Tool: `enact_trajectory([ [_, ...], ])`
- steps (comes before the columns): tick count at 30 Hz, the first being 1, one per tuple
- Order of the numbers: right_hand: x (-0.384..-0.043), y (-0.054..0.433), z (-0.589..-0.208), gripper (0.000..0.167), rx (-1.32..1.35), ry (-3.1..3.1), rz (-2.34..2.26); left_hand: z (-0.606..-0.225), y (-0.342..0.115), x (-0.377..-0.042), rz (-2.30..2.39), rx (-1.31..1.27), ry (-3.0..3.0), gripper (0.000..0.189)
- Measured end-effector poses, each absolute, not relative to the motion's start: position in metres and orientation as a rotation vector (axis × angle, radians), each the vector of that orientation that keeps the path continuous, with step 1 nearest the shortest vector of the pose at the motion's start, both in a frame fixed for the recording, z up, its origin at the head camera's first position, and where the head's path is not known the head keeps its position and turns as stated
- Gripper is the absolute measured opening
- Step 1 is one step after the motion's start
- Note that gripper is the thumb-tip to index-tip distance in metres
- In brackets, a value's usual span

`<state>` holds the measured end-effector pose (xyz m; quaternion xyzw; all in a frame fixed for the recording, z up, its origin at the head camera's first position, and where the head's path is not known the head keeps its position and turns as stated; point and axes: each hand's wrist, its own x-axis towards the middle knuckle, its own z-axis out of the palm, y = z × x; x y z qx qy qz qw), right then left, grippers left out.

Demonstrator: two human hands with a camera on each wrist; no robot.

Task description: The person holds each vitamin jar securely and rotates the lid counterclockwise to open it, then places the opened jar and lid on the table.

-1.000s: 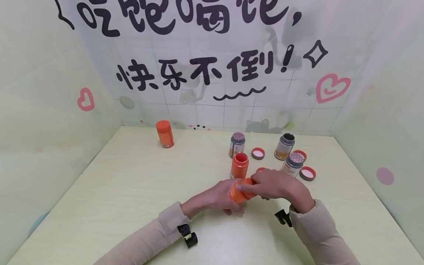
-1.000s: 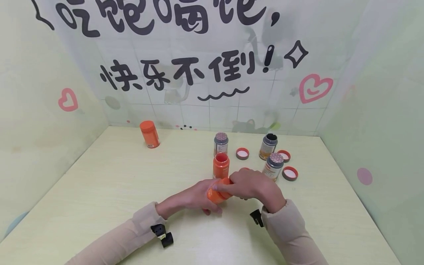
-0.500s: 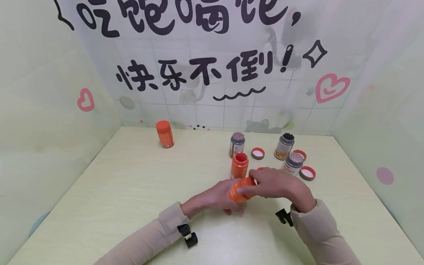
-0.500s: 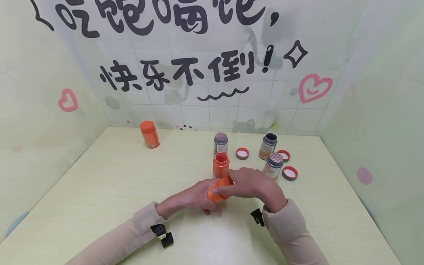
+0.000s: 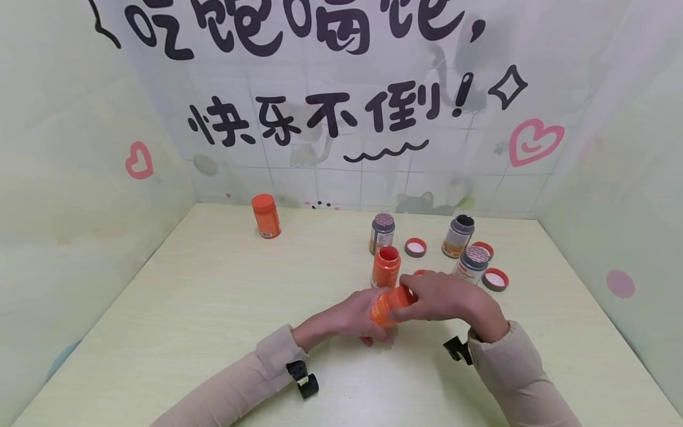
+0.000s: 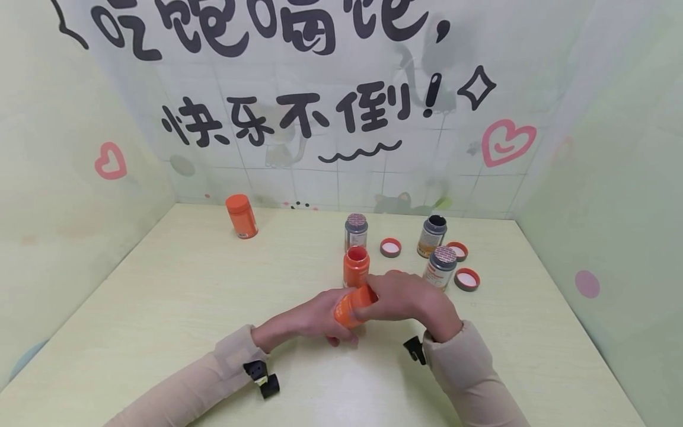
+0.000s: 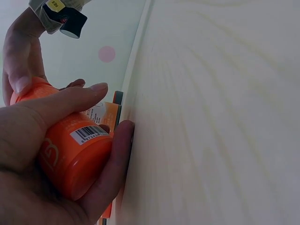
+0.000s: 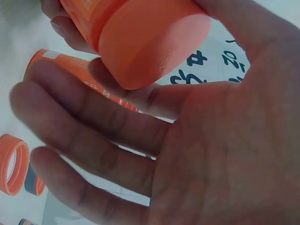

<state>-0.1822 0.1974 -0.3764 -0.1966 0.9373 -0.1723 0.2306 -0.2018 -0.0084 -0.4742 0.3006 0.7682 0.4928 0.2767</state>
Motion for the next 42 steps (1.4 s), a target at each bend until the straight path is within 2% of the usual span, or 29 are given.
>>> enact_trajectory([
  [8, -0.1810, 0.1972, -0.3742, 0.049, -0.585, 2.590, -0.478, -0.4740, -0.0085, -0.2007, 1.331, 0.806, 2.061, 0.058],
  [17, -0.1823, 0.1985, -0.3764, 0.056, -0.502, 2.592, -0.500, -0.4725, -0.0084, -0.2009, 1.314, 0.796, 2.076, 0.063],
  [24, -0.1814, 0.1973, -0.3765, 0.036, -0.512, 2.593, -0.465, -0.4738, -0.0085, -0.2006, 1.315, 0.813, 2.074, 0.058],
  [35, -0.1817, 0.1986, -0.3778, 0.051, -0.599, 2.613, -0.457, -0.4744, -0.0083, -0.2002, 1.322, 0.823, 2.064, 0.054],
  [42, -0.1821, 0.1992, -0.3779, 0.053, -0.550, 2.600, -0.496, -0.4744, -0.0081, -0.2014, 1.322, 0.810, 2.058, 0.057],
])
